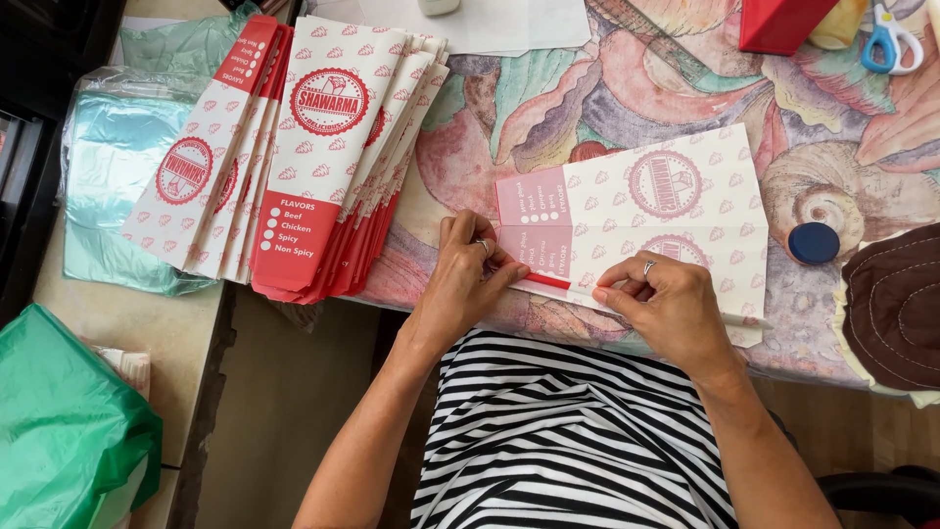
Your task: Folding the top edges of paper food bags and sealing them with blue adhesive tape.
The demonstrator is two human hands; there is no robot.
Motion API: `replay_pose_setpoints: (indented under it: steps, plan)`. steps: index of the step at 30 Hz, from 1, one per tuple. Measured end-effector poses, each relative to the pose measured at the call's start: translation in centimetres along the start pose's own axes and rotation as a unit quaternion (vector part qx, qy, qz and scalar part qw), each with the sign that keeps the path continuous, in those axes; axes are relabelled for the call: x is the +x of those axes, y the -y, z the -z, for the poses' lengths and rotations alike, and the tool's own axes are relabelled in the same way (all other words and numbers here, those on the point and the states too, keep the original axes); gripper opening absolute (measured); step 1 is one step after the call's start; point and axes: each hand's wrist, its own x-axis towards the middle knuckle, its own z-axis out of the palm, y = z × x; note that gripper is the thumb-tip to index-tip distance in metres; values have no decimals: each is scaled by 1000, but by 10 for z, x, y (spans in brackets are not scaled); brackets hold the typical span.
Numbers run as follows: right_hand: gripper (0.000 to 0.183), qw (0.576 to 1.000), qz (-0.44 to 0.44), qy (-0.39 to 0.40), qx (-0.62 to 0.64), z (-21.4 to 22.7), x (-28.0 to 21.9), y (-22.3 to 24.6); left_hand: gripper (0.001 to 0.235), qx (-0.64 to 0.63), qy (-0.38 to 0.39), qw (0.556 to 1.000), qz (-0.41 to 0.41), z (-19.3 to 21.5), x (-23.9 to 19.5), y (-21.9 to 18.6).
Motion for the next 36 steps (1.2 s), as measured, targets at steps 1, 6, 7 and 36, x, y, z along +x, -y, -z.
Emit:
replay_pose_setpoints:
  steps: [1, 6, 7, 36]
  plan:
    - [12, 1000, -1, 0, 0, 0, 1, -2, 29, 0, 1, 1000, 0, 1, 0, -3]
    - [13, 999, -48, 22, 1, -1, 3, -3, 36, -35, -48, 998, 37, -7, -5, 7]
    - [13, 999, -48, 21, 1, -1, 4, -3, 36, -35, -48, 998, 37, -8, -5, 6]
    - [8, 996, 43, -41, -65, 31, -27, -18, 60, 269, 38, 940, -208, -32, -44, -31]
